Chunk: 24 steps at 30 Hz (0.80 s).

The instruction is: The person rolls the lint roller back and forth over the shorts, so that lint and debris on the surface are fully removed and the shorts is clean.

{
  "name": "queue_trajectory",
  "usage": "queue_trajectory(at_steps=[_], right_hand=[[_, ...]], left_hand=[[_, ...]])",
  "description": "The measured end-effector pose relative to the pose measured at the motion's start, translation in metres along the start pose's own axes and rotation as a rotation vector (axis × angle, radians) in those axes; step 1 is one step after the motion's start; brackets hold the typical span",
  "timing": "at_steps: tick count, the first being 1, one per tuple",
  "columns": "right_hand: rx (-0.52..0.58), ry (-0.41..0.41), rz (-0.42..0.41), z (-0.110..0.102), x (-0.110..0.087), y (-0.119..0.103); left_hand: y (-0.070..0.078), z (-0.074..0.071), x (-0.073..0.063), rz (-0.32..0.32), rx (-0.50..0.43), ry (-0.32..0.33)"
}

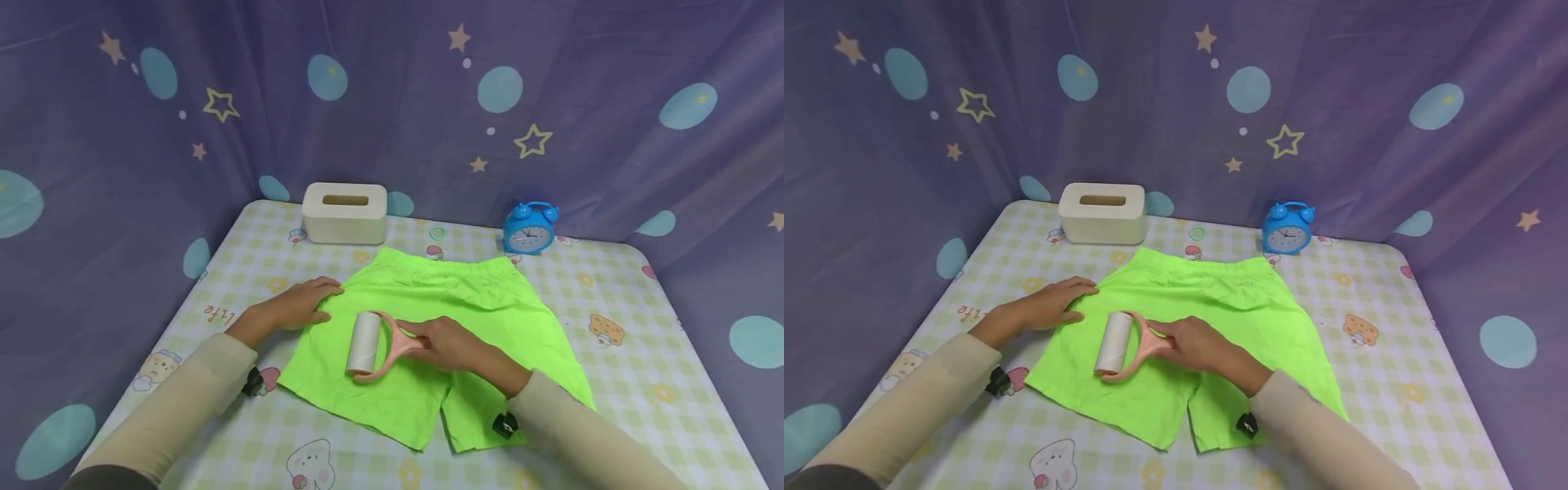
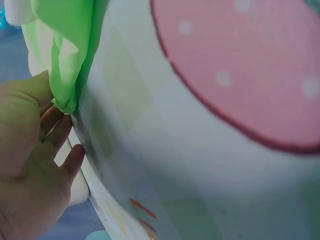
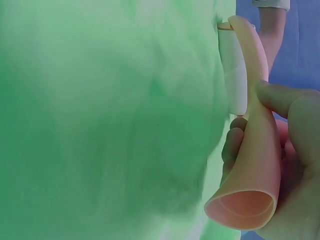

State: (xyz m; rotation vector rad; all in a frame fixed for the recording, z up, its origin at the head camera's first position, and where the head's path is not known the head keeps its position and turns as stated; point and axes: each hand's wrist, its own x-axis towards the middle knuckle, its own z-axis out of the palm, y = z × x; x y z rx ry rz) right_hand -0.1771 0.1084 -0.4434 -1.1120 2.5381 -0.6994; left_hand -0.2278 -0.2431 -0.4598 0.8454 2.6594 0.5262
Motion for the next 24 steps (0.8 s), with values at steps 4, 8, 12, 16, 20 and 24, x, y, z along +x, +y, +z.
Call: queue_trajectory(at_steps=[4, 8, 12, 16, 20, 24], right_hand=[[-0.003, 0.000, 0.014, -0.005, -0.012, 0.006], [-0.006, -0.005, 0.020, -0.009, -0.023, 0.012], [-0.004, -0.011, 0.023, -0.014, -0.034, 0.020], [-0.005, -0.014, 0.020, -0.019, -0.045, 0.027], [-0.011, -0.023, 0.025, -0.025, -0.055, 0.033], [-0.015, -0.042, 0.031, -0.031, -0.065, 0.040]], left_hand=[[0.001, -0.002, -0.001, -0.009, -0.004, -0.001], [0.001, -0.003, -0.001, -0.012, -0.013, -0.005], [0.001, -0.002, -0.001, -0.020, -0.027, -0.008], [-0.001, -0.002, -0.001, -0.019, -0.033, -0.005], [-0.002, -0.001, 0.000, -0.009, -0.037, -0.006], [-0.002, 0.000, 0.000, -0.005, -0.041, -0.004]])
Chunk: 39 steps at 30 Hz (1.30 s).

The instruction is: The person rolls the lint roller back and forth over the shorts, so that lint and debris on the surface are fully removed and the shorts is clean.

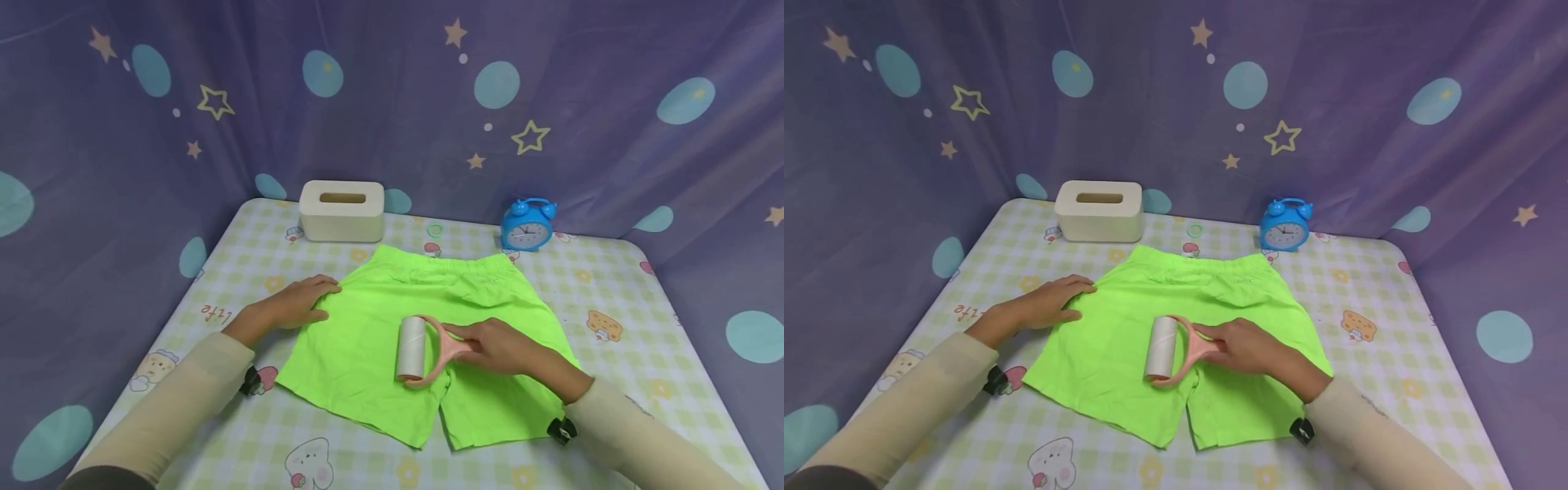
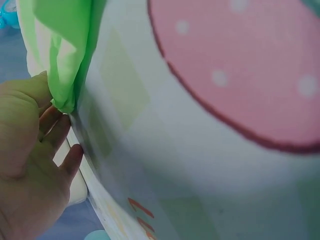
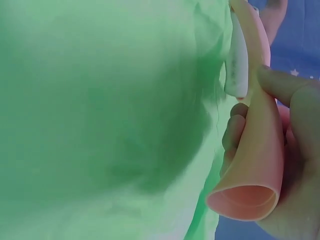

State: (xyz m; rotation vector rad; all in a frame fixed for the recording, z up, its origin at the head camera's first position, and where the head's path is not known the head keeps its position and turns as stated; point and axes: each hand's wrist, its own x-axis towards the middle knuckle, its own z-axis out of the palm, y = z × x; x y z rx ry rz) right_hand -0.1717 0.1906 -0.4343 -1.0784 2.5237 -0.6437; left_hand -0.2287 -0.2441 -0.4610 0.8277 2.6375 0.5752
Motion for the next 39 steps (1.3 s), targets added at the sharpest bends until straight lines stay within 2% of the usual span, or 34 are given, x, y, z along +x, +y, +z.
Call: queue_trajectory(at_steps=[13, 20, 27, 33, 39], right_hand=[[0.025, -0.050, 0.024, -0.016, -0.021, 0.020], [0.008, -0.030, 0.035, -0.015, -0.029, 0.021], [-0.011, 0.023, 0.019, -0.014, -0.041, 0.019], [0.022, 0.050, 0.008, -0.012, -0.050, 0.022], [0.075, 0.033, 0.042, -0.013, -0.061, 0.027]], left_hand=[[0.001, -0.001, 0.000, -0.003, -0.012, 0.001], [0.002, -0.001, 0.001, -0.002, -0.021, -0.001], [0.000, -0.001, 0.000, -0.005, -0.009, 0.002], [0.000, -0.001, 0.000, -0.007, -0.010, -0.001], [0.000, -0.001, 0.000, -0.012, -0.023, -0.008]])
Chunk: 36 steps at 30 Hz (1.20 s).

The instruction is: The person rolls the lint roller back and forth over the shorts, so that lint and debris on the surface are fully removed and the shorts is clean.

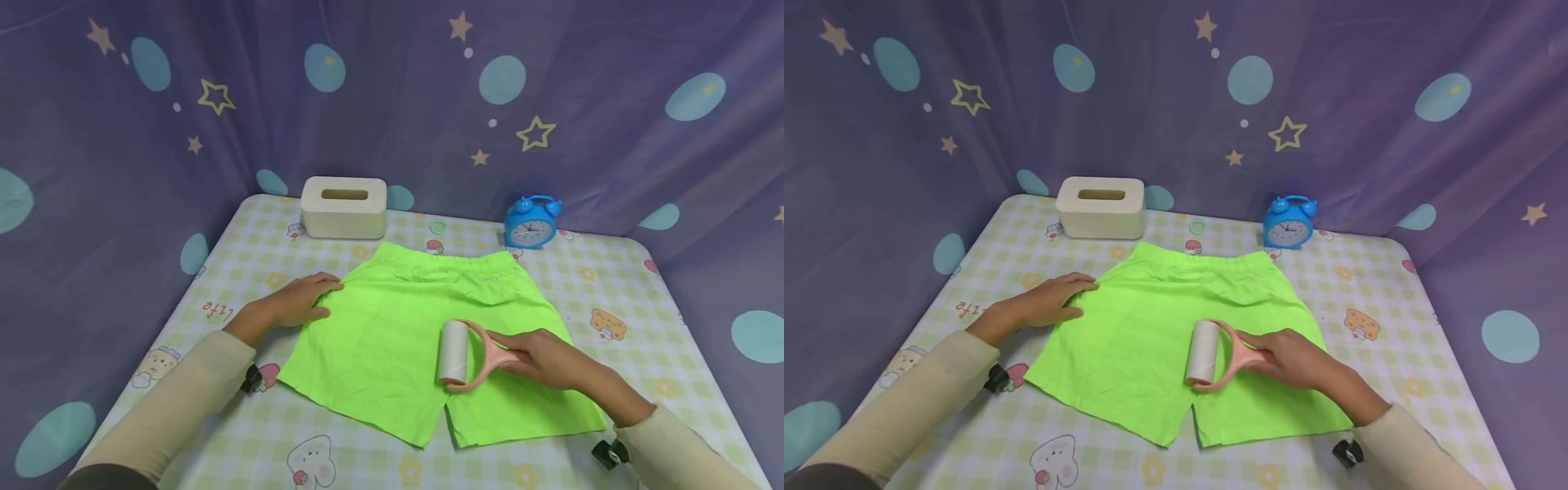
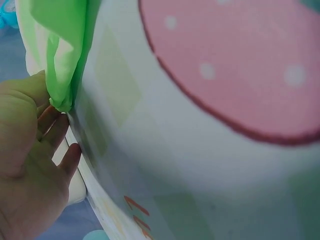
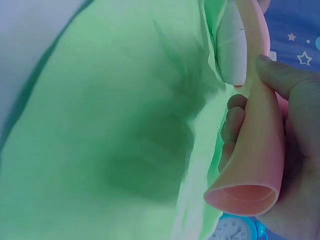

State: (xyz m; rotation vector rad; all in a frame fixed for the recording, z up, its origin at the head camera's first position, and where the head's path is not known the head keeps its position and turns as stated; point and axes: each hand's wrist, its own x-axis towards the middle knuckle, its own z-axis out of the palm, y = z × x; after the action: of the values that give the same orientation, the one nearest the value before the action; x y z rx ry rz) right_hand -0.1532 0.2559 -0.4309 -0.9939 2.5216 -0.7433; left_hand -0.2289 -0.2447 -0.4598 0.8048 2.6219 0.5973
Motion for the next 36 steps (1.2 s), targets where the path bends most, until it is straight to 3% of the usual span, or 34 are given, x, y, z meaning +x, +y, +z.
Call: queue_trajectory(at_steps=[10, 16, 27, 31, 36], right_hand=[[-0.071, 0.001, 0.058, -0.019, -0.039, 0.012], [-0.078, -0.041, 0.100, -0.036, -0.060, 0.025], [0.025, -0.111, 0.125, -0.053, -0.078, 0.047], [-0.031, -0.102, 0.108, -0.058, -0.084, 0.052], [-0.071, -0.124, 0.148, -0.063, -0.090, 0.057]], left_hand=[[-0.003, 0.002, 0.002, -0.032, 0.017, -0.002], [-0.002, 0.002, 0.002, -0.029, 0.014, -0.004], [0.001, 0.001, 0.001, -0.029, 0.014, -0.006], [0.001, 0.001, 0.001, -0.022, 0.014, -0.004], [0.000, 0.002, 0.001, -0.024, 0.017, -0.005]])
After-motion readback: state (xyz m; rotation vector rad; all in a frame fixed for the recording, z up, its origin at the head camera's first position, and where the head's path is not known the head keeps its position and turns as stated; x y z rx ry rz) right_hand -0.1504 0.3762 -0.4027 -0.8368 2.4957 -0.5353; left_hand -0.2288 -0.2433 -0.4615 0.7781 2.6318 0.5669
